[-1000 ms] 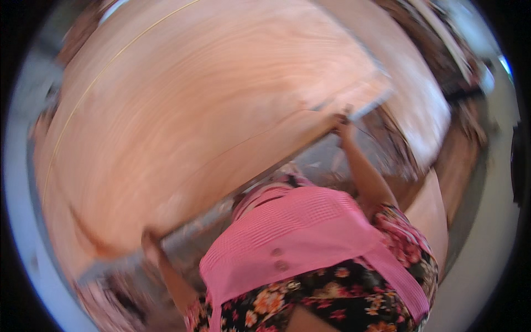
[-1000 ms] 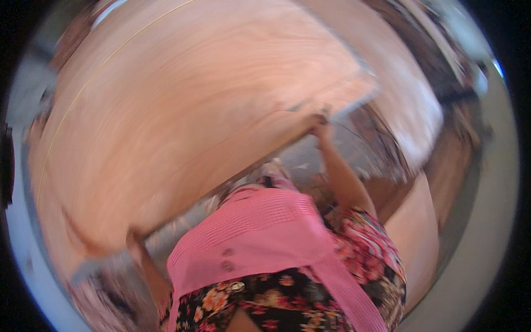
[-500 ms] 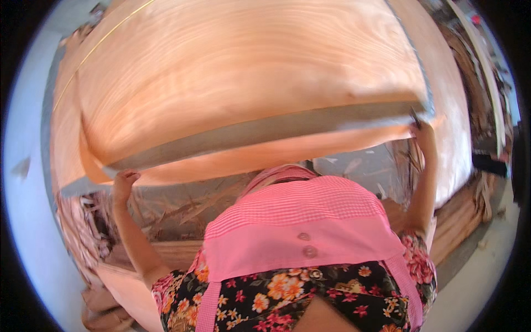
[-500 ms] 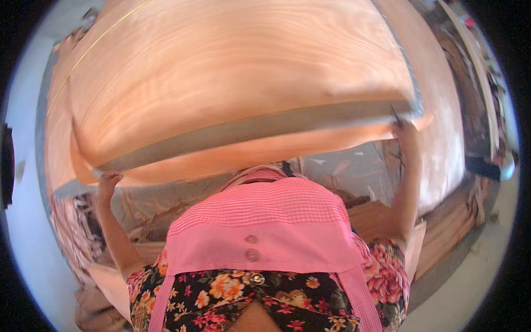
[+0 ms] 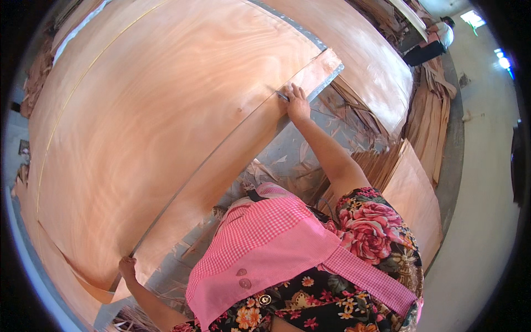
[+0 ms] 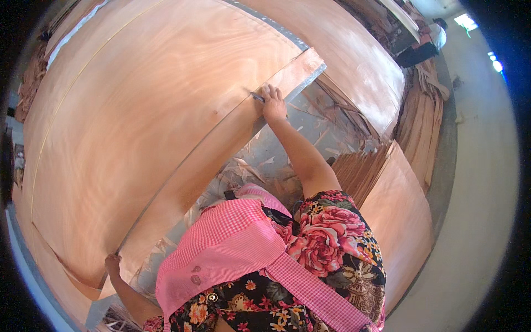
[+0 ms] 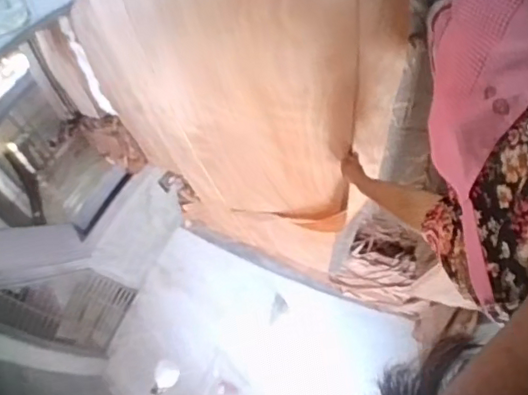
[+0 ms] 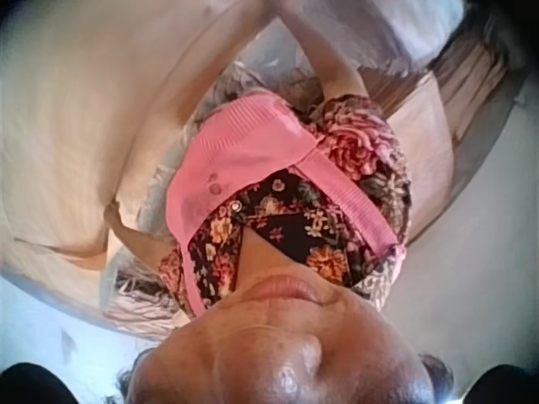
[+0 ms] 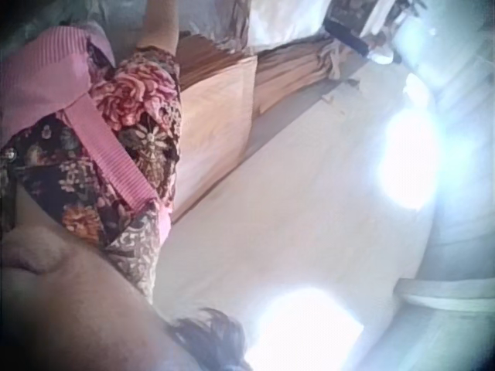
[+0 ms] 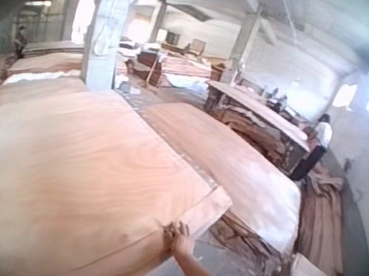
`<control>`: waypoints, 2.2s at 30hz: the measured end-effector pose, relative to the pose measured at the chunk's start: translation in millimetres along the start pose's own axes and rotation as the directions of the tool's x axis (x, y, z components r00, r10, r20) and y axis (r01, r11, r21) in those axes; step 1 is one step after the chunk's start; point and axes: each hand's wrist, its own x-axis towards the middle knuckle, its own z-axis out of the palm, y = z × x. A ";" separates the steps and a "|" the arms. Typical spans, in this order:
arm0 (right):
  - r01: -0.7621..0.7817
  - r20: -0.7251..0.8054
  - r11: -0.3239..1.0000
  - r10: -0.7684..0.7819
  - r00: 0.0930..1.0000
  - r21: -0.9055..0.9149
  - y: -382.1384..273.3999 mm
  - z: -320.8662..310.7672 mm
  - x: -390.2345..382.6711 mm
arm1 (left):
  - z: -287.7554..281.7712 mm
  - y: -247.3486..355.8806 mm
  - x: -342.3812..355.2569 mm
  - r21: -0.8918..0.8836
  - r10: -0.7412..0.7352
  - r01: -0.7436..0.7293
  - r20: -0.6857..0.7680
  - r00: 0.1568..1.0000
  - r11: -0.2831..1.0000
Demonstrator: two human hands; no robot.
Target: The person trims sheets of wood veneer using a knife, handling pieces individually from a large stack and occasionally using a long wooden guide to align cuts.
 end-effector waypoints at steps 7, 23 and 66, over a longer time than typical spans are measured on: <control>-0.103 0.125 0.994 0.097 0.987 0.040 -12.2 18.7 -34.9 | -6.1 -2.8 1.4 0.157 -0.113 0.121 -0.054 0.992 0.980; -0.071 0.063 0.980 0.061 0.996 0.184 -26.8 25.9 -38.8 | 4.5 -39.2 3.0 0.047 -0.038 0.047 -0.171 0.984 0.998; -0.702 0.720 0.402 -0.656 0.227 0.588 -445.4 23.7 -218.1 | 18.9 0.3 -87.9 -0.726 -0.453 -0.341 -0.656 0.604 0.597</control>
